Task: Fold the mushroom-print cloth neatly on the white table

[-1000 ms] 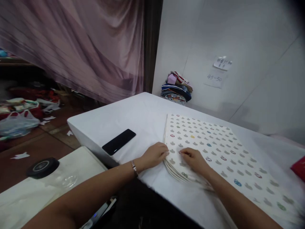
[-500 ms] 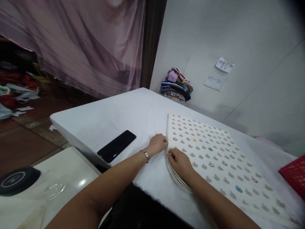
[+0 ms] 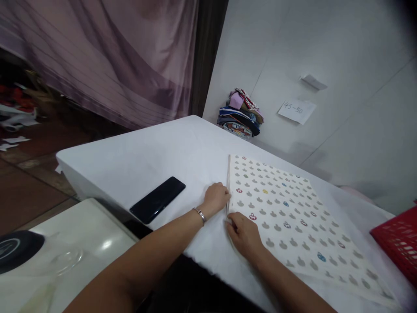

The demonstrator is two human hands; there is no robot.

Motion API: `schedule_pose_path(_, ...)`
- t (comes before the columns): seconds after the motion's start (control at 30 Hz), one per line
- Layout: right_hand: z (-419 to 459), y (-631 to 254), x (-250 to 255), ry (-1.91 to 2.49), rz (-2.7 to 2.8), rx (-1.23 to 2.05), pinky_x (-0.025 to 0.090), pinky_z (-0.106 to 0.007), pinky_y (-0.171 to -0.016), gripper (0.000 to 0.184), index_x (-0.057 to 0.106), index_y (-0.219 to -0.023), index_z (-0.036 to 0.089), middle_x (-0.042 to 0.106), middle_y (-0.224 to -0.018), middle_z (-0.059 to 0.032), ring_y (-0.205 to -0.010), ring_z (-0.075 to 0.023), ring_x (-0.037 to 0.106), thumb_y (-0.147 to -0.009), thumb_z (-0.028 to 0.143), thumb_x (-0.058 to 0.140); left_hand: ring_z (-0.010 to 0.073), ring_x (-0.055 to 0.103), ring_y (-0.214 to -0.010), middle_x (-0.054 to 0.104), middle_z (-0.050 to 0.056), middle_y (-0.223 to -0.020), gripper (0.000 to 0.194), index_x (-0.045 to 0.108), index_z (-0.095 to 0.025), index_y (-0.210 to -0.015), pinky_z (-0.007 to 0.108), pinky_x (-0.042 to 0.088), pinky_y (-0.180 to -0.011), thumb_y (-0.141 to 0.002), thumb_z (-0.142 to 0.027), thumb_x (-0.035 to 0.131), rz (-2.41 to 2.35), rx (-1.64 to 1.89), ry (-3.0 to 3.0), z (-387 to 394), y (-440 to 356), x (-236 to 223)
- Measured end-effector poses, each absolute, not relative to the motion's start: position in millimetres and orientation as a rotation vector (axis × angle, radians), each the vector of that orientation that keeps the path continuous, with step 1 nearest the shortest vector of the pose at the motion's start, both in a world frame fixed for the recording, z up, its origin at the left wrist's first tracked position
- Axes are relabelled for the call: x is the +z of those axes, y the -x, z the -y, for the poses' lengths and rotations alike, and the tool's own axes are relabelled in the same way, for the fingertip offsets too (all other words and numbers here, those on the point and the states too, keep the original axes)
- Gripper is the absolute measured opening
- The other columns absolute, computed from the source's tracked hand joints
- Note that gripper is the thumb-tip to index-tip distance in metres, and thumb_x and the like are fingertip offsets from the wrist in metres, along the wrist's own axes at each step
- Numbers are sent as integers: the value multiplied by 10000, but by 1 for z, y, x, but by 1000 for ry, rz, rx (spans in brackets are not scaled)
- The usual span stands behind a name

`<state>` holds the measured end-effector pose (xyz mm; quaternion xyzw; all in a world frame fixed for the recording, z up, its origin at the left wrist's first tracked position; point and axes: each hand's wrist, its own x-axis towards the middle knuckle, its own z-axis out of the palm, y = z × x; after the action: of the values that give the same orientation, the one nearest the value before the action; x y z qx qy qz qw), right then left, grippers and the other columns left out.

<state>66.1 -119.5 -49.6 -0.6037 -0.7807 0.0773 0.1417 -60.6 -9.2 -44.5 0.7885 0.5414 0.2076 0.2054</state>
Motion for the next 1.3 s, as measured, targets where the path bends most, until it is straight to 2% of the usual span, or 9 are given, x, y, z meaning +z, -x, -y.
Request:
schedule_pose_path(0.17, 119, -68, -48, 1693, 2226, 280, 379, -262, -678, 191, 591, -954, 208, 629, -860, -30, -763, -161, 565, -866, 274, 435, 183, 592, -867, 655, 56, -913, 190, 708, -205, -761, 275, 432, -749, -783, -290, 540, -1590, 499, -2174, 8, 54, -39)
schedule_pose_path(0.4, 113, -74, -42, 1674, 2047, 472, 408, -262, -634, 237, 596, -1010, 190, 628, -733, -10, -670, -156, 563, -825, 245, 460, 207, 614, -868, 683, 72, -893, 170, 701, -190, -741, 299, 438, -764, -749, -276, 554, -1684, 443, -2108, 8, 46, -33)
schedule_pose_path(0.63, 115, -73, -38, 1657, 2144, 436, 412, -283, -697, 240, 572, -1031, 178, 618, -837, -41, -753, -174, 561, -826, 217, 455, 205, 630, -867, 700, 72, -887, 181, 698, -189, -752, 310, 437, -794, -765, -281, 543, -1681, 418, -2063, 8, 46, -33)
schedule_pose_path(0.8, 128, -71, -33, 1725, 2225, 478, 403, -284, -670, 285, 516, -1111, 178, 588, -907, -54, -717, -169, 550, -851, 281, 462, 181, 635, -838, 703, 69, -877, 181, 696, -178, -777, 258, 443, -739, -763, -225, 522, -1677, 401, -2024, 8, 51, -32)
schedule_pose_path(1.03, 133, -68, -32, 1821, 2249, 428, 382, -286, -667, 236, 528, -1025, 175, 592, -916, -68, -760, -190, 555, -833, 311, 508, 179, 634, -810, 697, 62, -889, 197, 688, -182, -766, 259, 447, -706, -741, -170, 493, -1687, 416, -1997, 11, 55, -29)
schedule_pose_path(1.3, 126, -69, -34, 1842, 2224, 496, 354, -269, -611, 237, 532, -1043, 179, 620, -720, -25, -664, -180, 567, -819, 249, 499, 178, 625, -806, 692, 62, -871, 198, 669, -177, -722, 269, 440, -712, -785, -255, 498, -1675, 418, -2016, 11, 57, -31)
